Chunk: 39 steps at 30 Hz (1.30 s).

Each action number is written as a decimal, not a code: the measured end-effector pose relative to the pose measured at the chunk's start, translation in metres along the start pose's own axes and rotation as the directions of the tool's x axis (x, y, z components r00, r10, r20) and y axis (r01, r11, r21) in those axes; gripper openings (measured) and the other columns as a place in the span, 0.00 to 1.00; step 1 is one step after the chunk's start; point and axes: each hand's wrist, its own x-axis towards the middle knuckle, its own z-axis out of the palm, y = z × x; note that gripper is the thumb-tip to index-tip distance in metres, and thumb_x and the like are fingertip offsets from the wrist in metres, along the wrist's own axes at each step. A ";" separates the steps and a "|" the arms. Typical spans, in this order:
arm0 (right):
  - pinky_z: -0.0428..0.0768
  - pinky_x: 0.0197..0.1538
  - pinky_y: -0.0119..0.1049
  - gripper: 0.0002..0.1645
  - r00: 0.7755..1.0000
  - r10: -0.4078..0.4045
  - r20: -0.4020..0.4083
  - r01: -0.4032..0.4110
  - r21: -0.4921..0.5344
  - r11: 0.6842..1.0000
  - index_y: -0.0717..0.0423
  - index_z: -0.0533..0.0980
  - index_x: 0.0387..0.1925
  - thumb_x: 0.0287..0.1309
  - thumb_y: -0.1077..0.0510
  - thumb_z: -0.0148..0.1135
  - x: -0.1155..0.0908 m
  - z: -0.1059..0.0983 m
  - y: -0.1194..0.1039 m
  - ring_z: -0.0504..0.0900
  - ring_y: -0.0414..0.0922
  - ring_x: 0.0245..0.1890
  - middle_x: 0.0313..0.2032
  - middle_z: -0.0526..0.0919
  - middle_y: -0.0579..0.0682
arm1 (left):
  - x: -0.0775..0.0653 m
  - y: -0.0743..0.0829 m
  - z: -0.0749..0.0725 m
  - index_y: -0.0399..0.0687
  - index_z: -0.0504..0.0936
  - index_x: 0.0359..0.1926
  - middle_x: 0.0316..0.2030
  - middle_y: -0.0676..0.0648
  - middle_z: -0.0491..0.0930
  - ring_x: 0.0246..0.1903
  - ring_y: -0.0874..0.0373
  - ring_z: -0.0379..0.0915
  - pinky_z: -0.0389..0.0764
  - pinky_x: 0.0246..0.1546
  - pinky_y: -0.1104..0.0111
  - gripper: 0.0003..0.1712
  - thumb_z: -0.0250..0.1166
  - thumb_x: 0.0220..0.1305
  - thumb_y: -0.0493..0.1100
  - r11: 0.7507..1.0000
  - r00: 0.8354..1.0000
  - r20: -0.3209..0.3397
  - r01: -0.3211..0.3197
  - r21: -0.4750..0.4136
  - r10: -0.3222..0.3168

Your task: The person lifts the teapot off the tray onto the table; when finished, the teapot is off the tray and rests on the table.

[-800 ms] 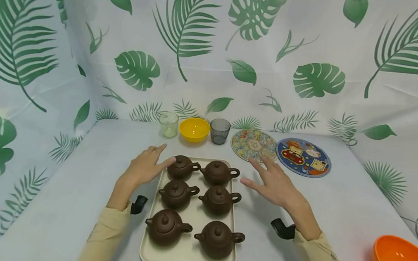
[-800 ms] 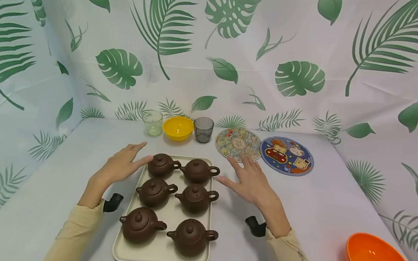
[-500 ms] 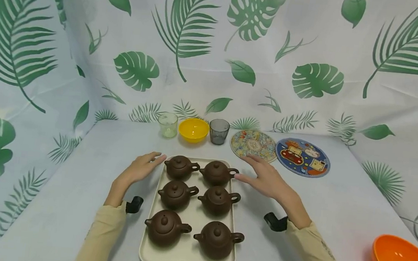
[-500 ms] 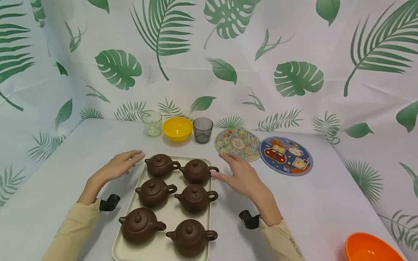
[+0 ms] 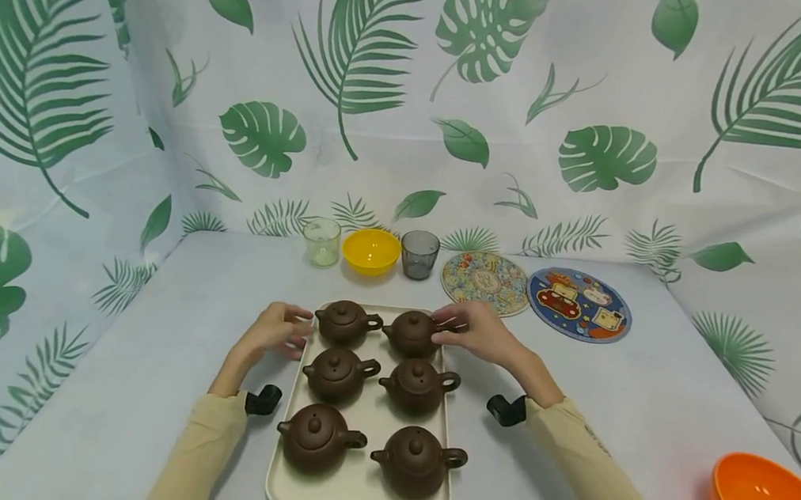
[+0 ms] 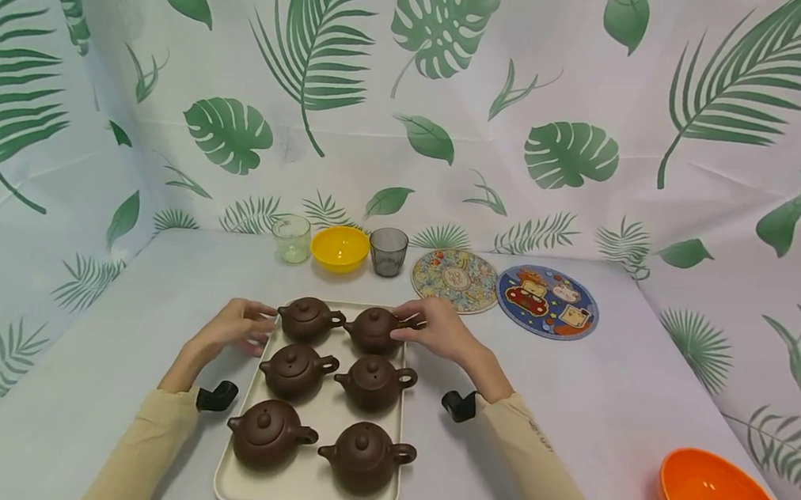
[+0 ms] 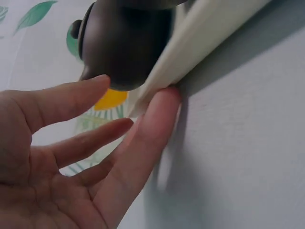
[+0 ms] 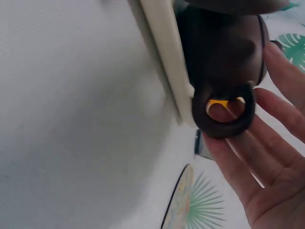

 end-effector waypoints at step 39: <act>0.86 0.39 0.37 0.13 0.981 0.168 -0.094 -0.144 0.218 0.965 0.68 0.83 0.41 0.56 0.63 0.66 -0.025 -0.057 0.021 0.87 0.51 0.32 0.32 0.86 0.61 | 0.001 -0.005 0.005 0.25 0.72 0.57 0.40 0.34 0.79 0.26 0.59 0.78 0.85 0.25 0.66 0.26 0.59 0.55 0.22 0.995 0.995 -0.049 0.086 -0.056 -0.089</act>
